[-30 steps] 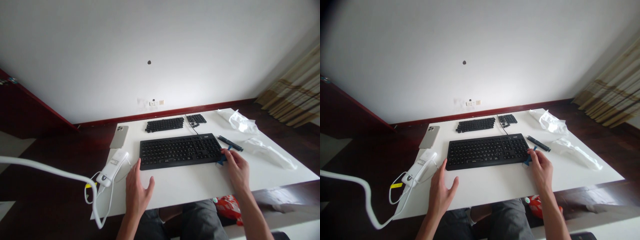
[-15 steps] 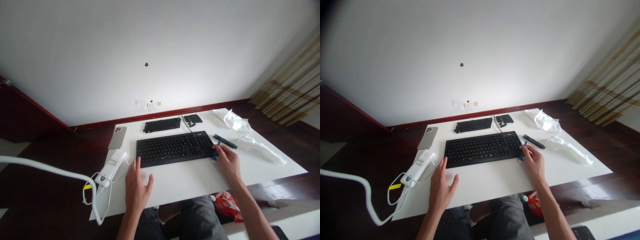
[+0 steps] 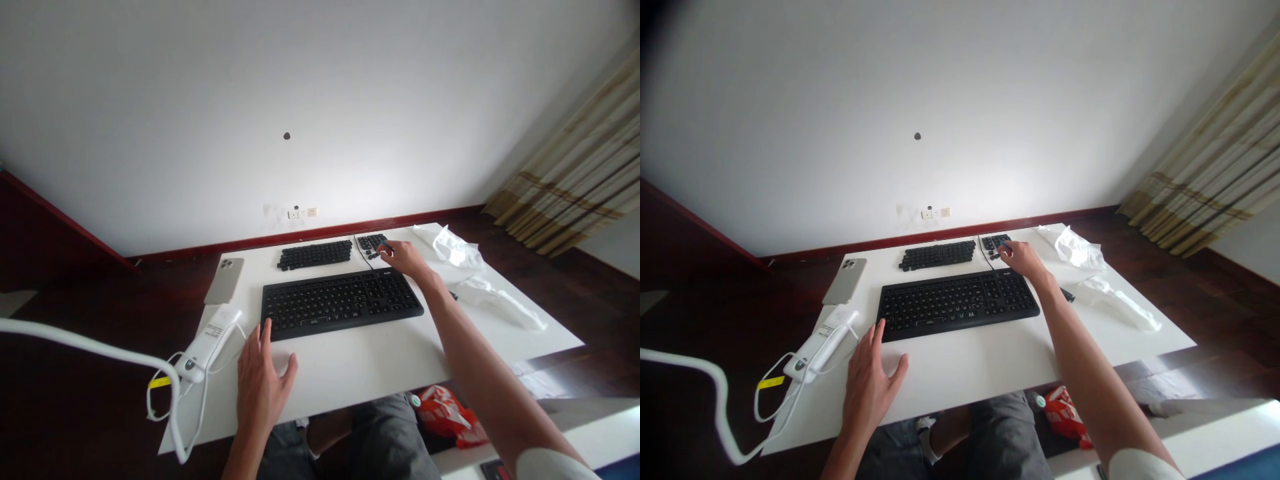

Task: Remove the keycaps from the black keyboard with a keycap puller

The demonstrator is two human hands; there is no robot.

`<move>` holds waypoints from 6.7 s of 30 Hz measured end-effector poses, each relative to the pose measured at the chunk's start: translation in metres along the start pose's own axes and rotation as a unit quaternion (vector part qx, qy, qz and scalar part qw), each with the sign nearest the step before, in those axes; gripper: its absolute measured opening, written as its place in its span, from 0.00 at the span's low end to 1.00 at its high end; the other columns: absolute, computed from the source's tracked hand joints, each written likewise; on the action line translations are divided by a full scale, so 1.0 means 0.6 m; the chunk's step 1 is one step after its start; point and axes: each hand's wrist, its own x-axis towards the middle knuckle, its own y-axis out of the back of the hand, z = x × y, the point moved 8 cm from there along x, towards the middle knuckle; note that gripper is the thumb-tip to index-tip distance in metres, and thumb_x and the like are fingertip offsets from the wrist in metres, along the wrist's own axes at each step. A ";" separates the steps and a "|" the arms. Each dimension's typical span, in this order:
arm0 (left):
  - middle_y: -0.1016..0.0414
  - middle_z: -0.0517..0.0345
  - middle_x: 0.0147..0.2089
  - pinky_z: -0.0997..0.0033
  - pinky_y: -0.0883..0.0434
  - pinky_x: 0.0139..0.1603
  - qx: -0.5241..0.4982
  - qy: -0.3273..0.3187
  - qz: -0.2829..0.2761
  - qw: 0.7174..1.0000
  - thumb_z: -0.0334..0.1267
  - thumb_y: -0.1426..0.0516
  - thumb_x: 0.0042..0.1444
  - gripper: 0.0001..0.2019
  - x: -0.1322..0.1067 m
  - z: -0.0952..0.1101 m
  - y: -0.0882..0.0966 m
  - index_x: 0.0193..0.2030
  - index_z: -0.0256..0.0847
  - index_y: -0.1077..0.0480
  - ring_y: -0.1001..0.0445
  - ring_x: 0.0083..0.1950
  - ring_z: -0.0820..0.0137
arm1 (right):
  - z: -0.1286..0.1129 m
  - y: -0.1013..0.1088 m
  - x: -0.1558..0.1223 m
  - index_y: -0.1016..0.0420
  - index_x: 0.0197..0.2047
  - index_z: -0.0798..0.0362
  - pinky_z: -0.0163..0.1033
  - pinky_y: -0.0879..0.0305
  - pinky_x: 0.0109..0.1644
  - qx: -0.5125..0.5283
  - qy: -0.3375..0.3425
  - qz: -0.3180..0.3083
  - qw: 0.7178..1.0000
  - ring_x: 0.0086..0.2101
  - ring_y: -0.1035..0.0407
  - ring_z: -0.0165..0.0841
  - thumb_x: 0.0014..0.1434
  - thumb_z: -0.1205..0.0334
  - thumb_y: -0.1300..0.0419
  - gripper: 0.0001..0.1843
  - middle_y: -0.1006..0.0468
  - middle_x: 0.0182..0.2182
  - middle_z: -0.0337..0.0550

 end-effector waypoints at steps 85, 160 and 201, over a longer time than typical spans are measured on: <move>0.38 0.34 0.73 0.39 0.32 0.67 0.051 0.017 -0.015 0.998 0.50 0.44 0.68 0.36 0.003 0.002 -0.008 0.78 0.40 0.46 0.36 0.72 0.42 | 0.025 -0.057 0.005 0.14 0.43 0.46 0.37 0.39 0.37 0.007 -0.040 -0.034 0.999 0.29 0.29 0.33 0.60 0.58 0.36 0.10 0.21 0.28 0.38; 0.37 0.33 0.72 0.41 0.31 0.66 0.063 0.005 -0.011 0.998 0.49 0.44 0.69 0.35 0.004 0.004 -0.005 0.78 0.38 0.46 0.34 0.71 0.42 | 0.061 -0.045 0.003 0.13 0.45 0.46 0.37 0.40 0.37 -0.073 -0.111 -0.040 0.990 0.33 0.27 0.37 0.61 0.57 0.35 0.11 0.18 0.31 0.42; 0.36 0.40 0.72 0.41 0.34 0.70 -0.077 0.033 -0.012 0.996 0.43 0.42 0.67 0.36 0.006 0.000 0.014 0.78 0.43 0.48 0.35 0.72 0.47 | -0.277 -0.127 -0.272 0.20 0.43 0.49 0.43 0.29 0.46 0.253 -0.082 0.046 0.963 0.39 0.22 0.41 0.75 0.49 0.47 0.18 0.16 0.38 0.46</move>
